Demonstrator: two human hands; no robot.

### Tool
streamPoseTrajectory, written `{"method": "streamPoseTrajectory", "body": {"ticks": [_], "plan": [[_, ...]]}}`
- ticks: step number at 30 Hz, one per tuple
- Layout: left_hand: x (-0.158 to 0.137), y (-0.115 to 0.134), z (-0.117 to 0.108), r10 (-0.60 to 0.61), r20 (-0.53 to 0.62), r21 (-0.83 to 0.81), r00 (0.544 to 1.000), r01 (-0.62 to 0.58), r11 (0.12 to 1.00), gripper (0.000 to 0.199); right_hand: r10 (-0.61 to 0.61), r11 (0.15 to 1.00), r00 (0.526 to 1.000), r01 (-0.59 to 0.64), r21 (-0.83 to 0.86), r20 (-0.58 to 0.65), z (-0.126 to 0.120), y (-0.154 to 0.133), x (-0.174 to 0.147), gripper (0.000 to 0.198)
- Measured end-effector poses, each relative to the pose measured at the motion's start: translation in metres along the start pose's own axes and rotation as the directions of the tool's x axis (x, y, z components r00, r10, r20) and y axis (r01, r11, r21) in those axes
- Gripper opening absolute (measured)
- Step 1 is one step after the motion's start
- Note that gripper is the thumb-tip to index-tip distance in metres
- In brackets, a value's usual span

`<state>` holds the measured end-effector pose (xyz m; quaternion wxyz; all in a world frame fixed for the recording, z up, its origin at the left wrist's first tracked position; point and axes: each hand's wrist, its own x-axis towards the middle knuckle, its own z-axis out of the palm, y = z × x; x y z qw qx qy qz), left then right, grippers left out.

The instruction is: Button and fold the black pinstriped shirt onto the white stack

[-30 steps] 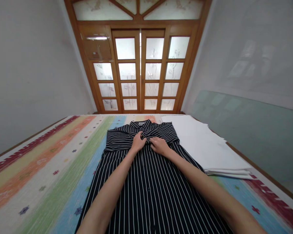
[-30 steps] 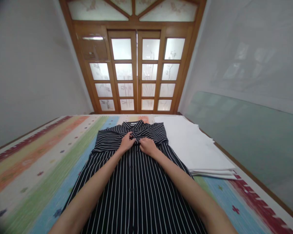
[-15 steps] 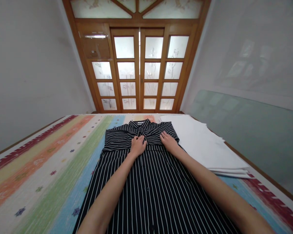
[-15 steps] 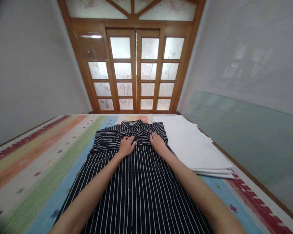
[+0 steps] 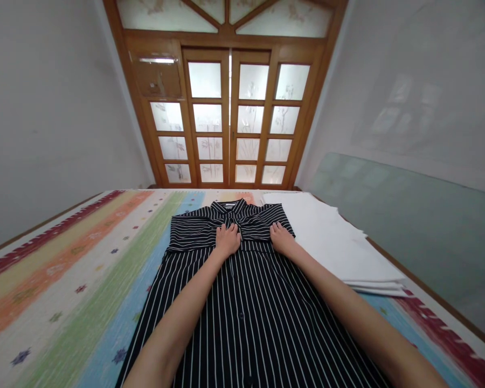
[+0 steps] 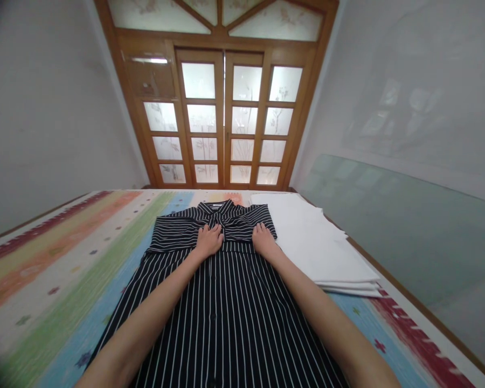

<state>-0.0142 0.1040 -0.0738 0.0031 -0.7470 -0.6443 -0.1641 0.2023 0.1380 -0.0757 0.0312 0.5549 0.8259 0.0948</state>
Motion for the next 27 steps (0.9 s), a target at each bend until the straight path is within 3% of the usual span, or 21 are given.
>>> {"method": "streamPoseTrajectory", "body": {"ticks": [4,9,12,16,19,27], "plan": [[0.003,0.001,-0.005,0.019,-0.020,-0.016,1.000,-0.019,1.000,0.044,0.011,0.995,0.998,-0.017,0.095,0.056,-0.006,0.000,0.005,0.070],[0.004,-0.009,-0.011,-0.069,-0.167,-0.058,0.983,0.060,0.996,0.046,-0.094,0.948,0.981,0.140,0.284,-0.170,-0.024,-0.016,0.014,0.056],[0.004,-0.028,-0.013,-0.088,-0.173,-0.008,0.981,0.088,0.996,0.043,-0.148,0.889,0.965,0.225,0.398,-0.214,-0.026,-0.035,0.027,0.051],[0.003,-0.052,-0.007,-0.004,-0.009,0.037,1.000,0.005,0.999,0.049,-0.217,0.823,0.942,0.318,0.471,-0.257,-0.017,-0.064,0.051,0.051],[0.002,-0.059,-0.003,-0.004,0.135,0.032,0.991,0.000,1.000,0.056,-0.231,0.812,0.952,0.302,0.499,-0.200,-0.008,-0.081,0.064,0.053],[0.001,-0.057,-0.004,0.001,0.197,0.084,0.980,-0.018,0.996,0.075,-0.164,0.873,0.978,0.204,0.443,-0.126,0.003,-0.096,0.065,0.063]]}}
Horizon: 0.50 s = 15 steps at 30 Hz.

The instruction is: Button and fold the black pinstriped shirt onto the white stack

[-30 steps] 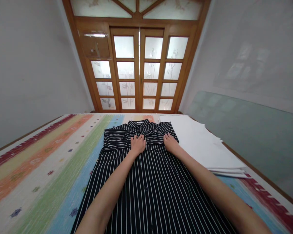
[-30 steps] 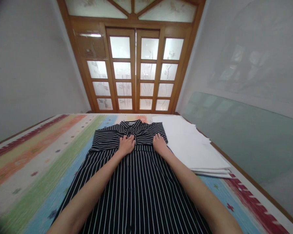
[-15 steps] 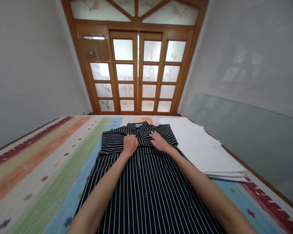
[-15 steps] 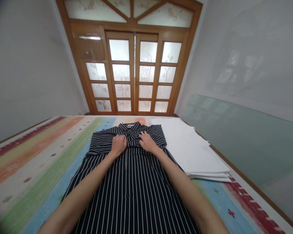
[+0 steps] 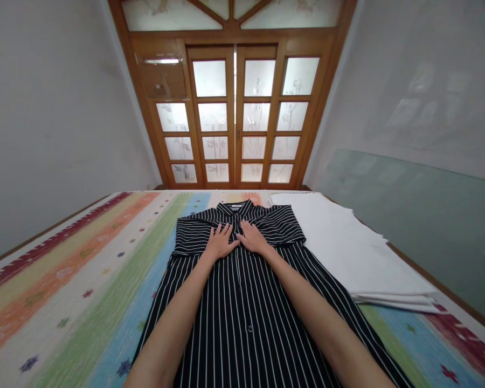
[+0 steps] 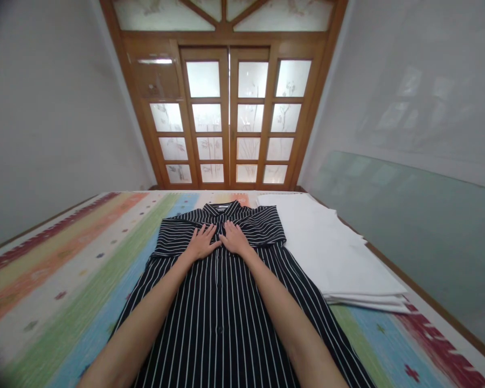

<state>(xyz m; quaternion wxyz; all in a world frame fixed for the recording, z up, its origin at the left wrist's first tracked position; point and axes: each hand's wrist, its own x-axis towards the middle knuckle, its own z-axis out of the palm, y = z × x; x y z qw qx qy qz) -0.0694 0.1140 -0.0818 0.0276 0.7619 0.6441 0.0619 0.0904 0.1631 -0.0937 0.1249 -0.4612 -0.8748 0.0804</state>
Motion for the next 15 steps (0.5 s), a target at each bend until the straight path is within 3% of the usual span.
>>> {"method": "streamPoseTrajectory", "body": {"ticks": [8,15], "plan": [[-0.0005,0.0000,-0.0012,0.028,0.032,0.007,0.999,-0.028,1.000,0.086,0.047,0.997,0.998,-0.044,0.071,-0.046,0.0011,0.0007,0.0040,0.056],[-0.0034,-0.0010,-0.0027,0.078,0.044,0.002,0.996,-0.079,0.997,0.084,0.070,0.987,0.993,-0.055,0.153,-0.093,0.0019,-0.0006,0.0076,0.051]]}}
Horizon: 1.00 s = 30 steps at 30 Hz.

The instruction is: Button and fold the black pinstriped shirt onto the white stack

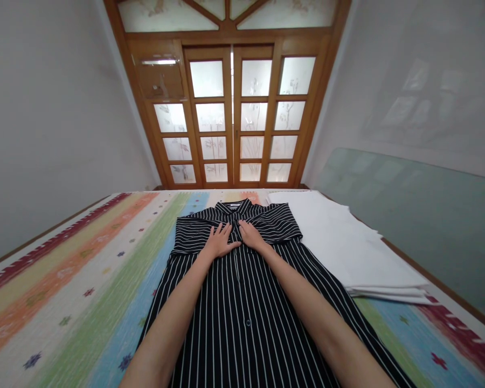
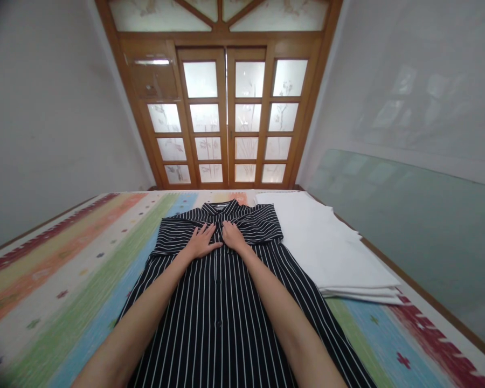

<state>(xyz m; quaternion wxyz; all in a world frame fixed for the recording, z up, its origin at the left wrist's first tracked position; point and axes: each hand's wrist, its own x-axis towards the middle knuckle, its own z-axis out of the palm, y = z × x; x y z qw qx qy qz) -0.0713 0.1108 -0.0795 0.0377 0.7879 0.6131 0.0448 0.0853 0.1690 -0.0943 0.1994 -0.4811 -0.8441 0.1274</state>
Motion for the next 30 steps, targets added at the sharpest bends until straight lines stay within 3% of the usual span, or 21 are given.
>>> {"method": "streamPoseTrajectory", "body": {"ticks": [6,12,19,26,30], "plan": [[-0.001,-0.002,0.001,0.039,-0.013,-0.009,0.999,-0.039,0.999,0.082,0.067,0.970,0.995,-0.047,0.240,-0.076,-0.005,-0.010,0.002,0.051],[-0.001,-0.002,0.003,0.103,-0.052,-0.028,0.993,-0.105,0.994,0.064,0.032,0.950,0.995,0.000,0.313,-0.097,0.004,-0.017,0.000,0.050],[-0.002,0.000,0.003,0.197,-0.053,0.027,0.979,-0.196,0.980,0.056,0.141,0.945,0.955,-0.051,0.323,-0.262,0.012,-0.021,-0.003,0.061],[0.005,-0.003,0.008,0.251,-0.118,-0.052,0.961,-0.259,0.965,0.065,0.186,0.930,0.968,-0.119,0.348,-0.166,0.004,-0.027,-0.008,0.060],[0.008,-0.004,0.011,0.121,-0.211,-0.146,0.970,-0.154,0.977,0.061,0.075,0.967,0.993,-0.052,0.250,-0.086,0.004,-0.029,-0.011,0.060]]}}
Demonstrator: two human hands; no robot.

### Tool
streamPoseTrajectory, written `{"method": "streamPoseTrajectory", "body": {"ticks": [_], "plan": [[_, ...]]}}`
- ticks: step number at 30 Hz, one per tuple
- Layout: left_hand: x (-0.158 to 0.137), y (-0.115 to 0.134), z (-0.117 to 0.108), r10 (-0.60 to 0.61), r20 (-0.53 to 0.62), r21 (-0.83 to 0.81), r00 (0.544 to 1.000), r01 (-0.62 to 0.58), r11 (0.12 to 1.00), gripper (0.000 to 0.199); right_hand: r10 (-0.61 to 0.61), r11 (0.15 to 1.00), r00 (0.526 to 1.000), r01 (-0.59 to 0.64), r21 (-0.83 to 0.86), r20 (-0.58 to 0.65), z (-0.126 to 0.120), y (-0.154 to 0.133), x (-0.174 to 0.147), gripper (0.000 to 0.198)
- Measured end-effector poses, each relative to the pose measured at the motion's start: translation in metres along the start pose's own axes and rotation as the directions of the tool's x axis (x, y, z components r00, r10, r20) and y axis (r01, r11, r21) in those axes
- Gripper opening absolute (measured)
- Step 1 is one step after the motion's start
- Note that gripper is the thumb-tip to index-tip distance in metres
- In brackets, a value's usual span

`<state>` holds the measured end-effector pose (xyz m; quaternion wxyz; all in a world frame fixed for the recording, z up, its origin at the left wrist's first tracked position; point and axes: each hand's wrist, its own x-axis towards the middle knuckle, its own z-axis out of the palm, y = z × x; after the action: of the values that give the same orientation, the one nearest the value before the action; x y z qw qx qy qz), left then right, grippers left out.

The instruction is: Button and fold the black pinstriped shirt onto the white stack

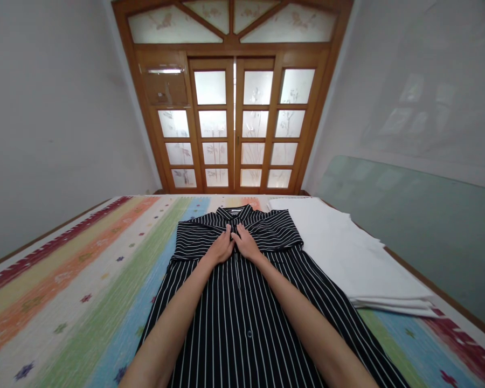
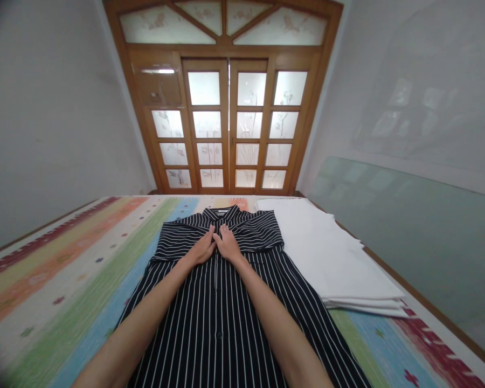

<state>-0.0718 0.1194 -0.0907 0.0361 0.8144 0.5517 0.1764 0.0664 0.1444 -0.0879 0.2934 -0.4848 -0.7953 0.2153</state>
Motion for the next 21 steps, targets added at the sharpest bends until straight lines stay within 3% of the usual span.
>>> {"method": "streamPoseTrajectory", "body": {"ticks": [3,6,11,21], "plan": [[-0.002,0.004,-0.002,-0.095,-0.005,0.090,0.995,0.096,0.991,0.058,-0.070,0.977,0.991,0.091,-0.192,0.111,0.001,-0.005,-0.004,0.060],[-0.005,0.008,-0.006,-0.219,0.008,0.204,0.976,0.213,0.955,0.057,-0.047,0.947,0.988,0.092,-0.308,0.150,0.001,-0.010,-0.007,0.063],[-0.007,0.010,-0.009,-0.257,0.090,0.230,0.962,0.231,0.945,0.058,-0.004,0.937,0.989,0.055,-0.344,0.146,0.002,-0.012,-0.007,0.068],[-0.009,0.016,-0.011,-0.340,0.026,0.225,0.940,0.326,0.918,0.058,0.058,0.927,0.985,0.006,-0.376,0.160,-0.005,-0.005,-0.011,0.065]]}}
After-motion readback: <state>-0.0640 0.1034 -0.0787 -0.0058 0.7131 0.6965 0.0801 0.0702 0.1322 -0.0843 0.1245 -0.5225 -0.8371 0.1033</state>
